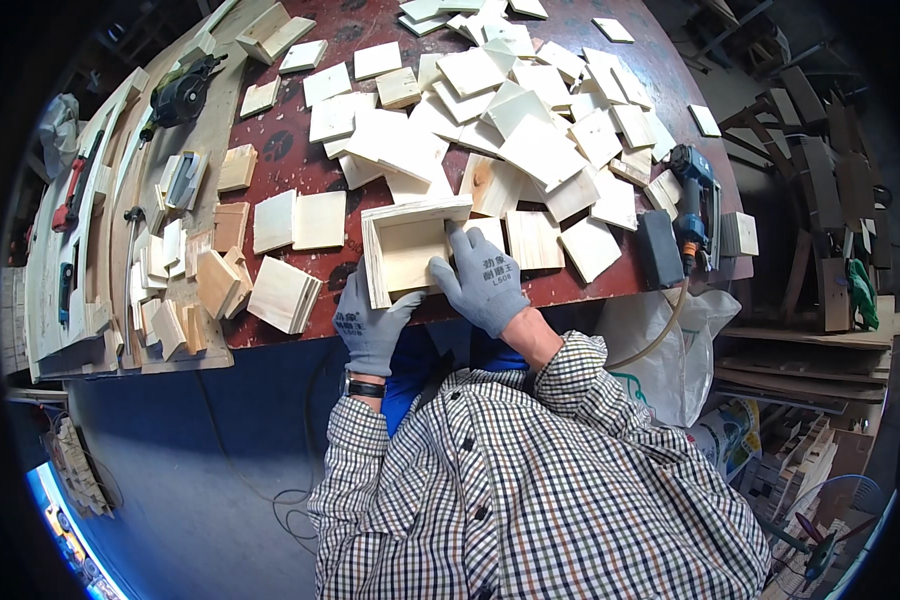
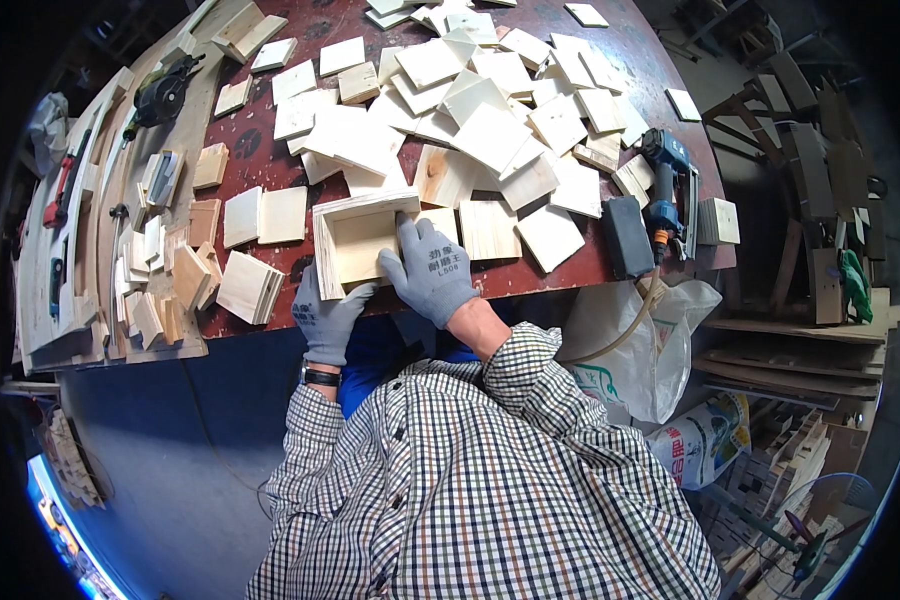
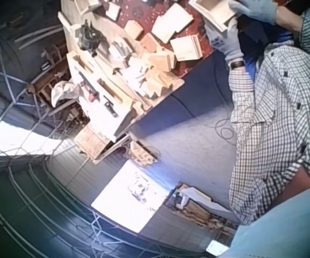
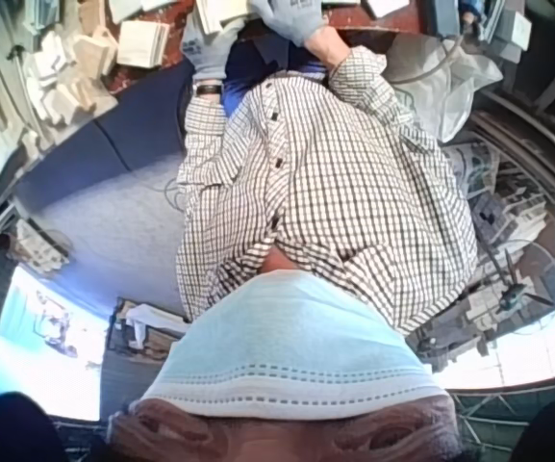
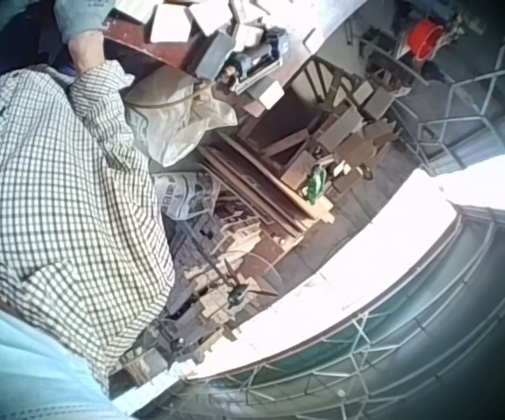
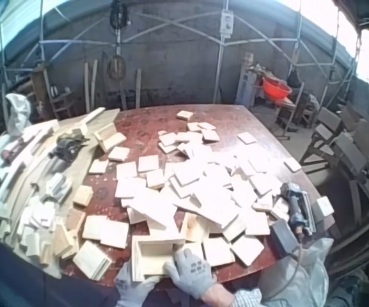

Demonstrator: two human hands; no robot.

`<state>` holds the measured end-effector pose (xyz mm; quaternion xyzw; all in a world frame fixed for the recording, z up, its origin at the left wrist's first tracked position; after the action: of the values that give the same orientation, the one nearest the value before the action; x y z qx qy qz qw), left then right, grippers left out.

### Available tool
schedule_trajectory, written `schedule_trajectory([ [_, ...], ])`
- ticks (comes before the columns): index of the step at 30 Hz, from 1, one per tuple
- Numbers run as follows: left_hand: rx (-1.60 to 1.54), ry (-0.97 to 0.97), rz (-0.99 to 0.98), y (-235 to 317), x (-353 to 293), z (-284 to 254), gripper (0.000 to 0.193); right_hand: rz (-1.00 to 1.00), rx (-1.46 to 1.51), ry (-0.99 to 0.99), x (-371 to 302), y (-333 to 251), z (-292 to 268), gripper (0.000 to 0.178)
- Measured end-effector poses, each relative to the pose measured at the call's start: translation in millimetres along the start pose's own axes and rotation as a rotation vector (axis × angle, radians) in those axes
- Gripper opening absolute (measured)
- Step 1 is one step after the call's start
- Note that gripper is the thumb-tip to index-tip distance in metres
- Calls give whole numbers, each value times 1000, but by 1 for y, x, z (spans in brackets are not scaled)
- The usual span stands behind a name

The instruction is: The person assembles small wooden boxes by hand, arranging four cut pieces into a rectangular frame and securing them with a pneumatic nail gun. The person repeats this process multiple times, stacking completed boxes on the workbench.

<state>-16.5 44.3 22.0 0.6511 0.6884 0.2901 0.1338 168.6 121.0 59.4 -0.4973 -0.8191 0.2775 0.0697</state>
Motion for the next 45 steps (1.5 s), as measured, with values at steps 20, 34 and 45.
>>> schedule_trajectory([
  [20,-40,31,6,3,3,-5,70,27,211,-64,6,19,1,37],
  [34,-59,-22,-32,3,4,1,81,-94,29,14,-4,16,7,37],
  [45,-85,33,-35,-6,2,4,80,-35,228,85,-6,19,14,50],
])
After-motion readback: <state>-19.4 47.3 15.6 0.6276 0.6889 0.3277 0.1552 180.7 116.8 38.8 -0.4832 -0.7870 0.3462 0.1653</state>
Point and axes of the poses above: each hand's wrist, its own x-axis towards the middle knuckle, its own z-axis out of the palm, y = z × x, the point moved 4 cm from there along x, towards the middle knuckle, and after that the axes turned 13 degrees about -y, right-handed, at the moved point
